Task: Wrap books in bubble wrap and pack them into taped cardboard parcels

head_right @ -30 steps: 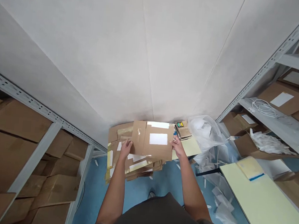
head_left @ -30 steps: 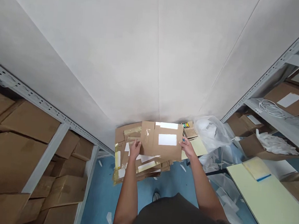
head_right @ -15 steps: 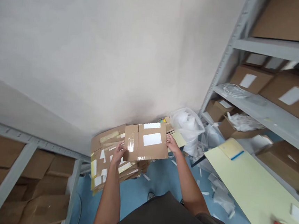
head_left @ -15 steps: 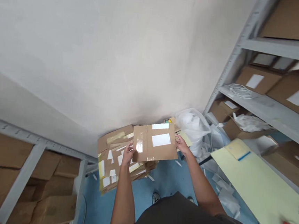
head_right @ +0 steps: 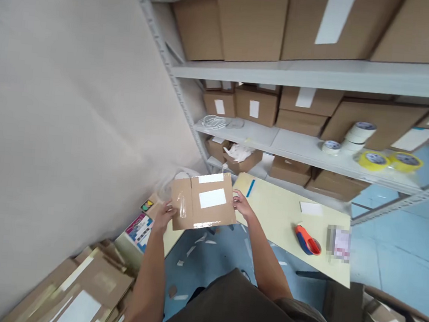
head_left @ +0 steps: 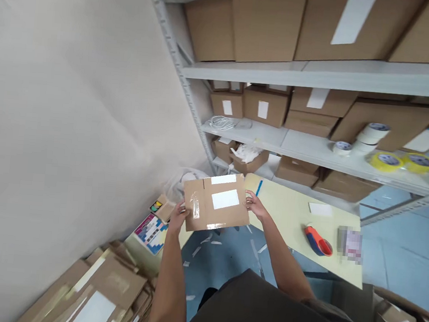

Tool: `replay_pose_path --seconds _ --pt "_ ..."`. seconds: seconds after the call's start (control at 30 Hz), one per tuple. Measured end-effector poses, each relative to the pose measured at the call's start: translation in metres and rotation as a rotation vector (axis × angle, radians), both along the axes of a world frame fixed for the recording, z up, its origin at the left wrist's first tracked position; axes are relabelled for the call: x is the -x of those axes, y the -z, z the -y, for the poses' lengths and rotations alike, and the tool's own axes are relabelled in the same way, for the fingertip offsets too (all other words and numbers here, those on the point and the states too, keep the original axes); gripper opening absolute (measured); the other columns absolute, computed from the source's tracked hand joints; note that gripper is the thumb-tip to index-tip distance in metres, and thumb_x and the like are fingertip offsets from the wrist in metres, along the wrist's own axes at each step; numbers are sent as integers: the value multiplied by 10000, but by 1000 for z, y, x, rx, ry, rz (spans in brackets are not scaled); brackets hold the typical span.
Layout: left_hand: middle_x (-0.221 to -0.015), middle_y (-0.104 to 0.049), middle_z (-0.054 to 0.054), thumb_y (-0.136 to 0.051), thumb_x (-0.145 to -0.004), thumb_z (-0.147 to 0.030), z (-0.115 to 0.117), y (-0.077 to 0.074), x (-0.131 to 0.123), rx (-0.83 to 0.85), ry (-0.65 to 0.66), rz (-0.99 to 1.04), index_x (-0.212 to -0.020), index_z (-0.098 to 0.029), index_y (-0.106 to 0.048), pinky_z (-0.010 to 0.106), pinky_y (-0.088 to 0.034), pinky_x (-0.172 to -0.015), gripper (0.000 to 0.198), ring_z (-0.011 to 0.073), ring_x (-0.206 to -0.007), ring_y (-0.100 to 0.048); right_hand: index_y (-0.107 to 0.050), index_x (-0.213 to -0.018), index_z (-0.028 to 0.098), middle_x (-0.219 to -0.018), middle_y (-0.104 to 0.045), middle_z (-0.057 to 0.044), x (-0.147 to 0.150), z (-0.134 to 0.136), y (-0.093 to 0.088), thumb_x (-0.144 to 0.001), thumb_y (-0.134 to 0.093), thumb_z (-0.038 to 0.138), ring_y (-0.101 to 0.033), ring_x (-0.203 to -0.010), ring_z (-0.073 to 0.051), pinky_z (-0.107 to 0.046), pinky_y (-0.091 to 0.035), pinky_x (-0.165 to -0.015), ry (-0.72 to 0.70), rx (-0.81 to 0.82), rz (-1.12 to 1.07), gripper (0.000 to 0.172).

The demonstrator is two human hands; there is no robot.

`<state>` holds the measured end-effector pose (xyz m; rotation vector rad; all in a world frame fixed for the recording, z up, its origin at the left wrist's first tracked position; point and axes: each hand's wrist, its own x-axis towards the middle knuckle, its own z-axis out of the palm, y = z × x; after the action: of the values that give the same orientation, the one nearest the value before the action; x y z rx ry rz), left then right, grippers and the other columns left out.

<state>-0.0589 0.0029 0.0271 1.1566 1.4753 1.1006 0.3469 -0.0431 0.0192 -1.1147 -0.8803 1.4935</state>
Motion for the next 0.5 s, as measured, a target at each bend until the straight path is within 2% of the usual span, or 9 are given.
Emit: replay_pose_path --seconds 0.13,0.23,0.37,0.5 --pt "-936 -755 31 -795 -627 -256 -62 4 -107 -5 152 10 -1323 -192 -679 345 -571 -821 708 210 -856 -720 -589 -1335 329 -826 -638 24 -80 24 9 -655 -792 343 -654 -851 -234 -345 -523 -736 210 31 18 710" --pt "-981 -764 55 -778 -665 -234 -95 16 -177 -31 287 -22 -1340 -180 -677 363 -576 -878 684 223 -909 -731 -591 -1329 329 -844 -653 14 -125 46 18 -662 -804 392 -655 -886 -248 -370 -524 -767 367 69 31 703" --pt "-1088 -775 92 -772 -729 -258 -125 48 -250 -5 494 -19 -1381 -179 -661 391 -575 -938 666 235 -988 -734 -594 -1336 318 -821 -645 17 -164 72 30 -666 -805 412 -650 -885 -252 -385 -528 -782 548 137 43 709" --pt "-1190 -759 136 -798 -757 -266 -150 85 -305 45 591 -43 -1373 -173 -674 444 -545 -1038 636 273 -1113 -721 -562 -1395 309 -865 -674 5 -179 85 36 -689 -778 383 -660 -889 -251 -395 -535 -803 659 190 55 742"
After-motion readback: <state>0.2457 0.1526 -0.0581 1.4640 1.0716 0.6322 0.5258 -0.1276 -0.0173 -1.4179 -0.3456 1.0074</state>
